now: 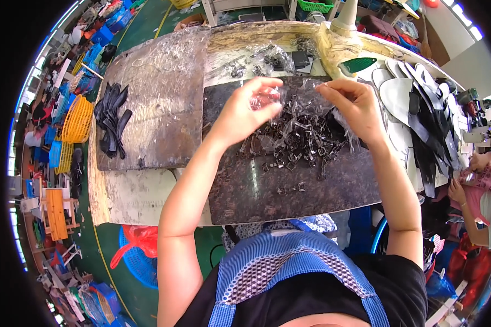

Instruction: The person sorts small metal buckles by hand, removing them from plastic packaging onto a work surface.

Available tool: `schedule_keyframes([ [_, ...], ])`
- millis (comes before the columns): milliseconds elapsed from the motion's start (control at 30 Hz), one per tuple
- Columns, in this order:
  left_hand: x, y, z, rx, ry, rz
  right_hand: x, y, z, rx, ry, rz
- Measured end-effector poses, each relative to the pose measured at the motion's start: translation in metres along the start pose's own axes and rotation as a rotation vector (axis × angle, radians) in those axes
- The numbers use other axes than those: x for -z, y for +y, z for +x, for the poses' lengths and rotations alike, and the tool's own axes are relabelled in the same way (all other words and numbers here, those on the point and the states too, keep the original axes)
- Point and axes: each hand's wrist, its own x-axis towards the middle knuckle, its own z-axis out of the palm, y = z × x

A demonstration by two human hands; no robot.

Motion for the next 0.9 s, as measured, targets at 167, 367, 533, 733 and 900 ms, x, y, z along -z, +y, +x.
schedule_keyframes([
  [167,0.006,-0.006,-0.004,0.073,0.067,-0.280,0.017,0.003,0.002,-0.048,0.161,0.103],
  [367,-0.009,0.001,0.000,0.116,0.083,-0.725,0.005,-0.006,-0.007,-0.187,-0.106,0.120],
  [533,-0.026,0.010,0.001,0.067,0.103,-0.777,-0.014,-0.003,-0.020,-0.231,-0.297,0.360],
  [733,-0.018,0.005,-0.009,-0.027,0.221,-0.167,0.006,-0.022,-0.018,-0.035,-0.224,-0.069],
  [900,-0.007,-0.004,-0.003,-0.100,0.142,-0.204,0.014,-0.052,-0.014,0.245,-0.144,-0.331],
])
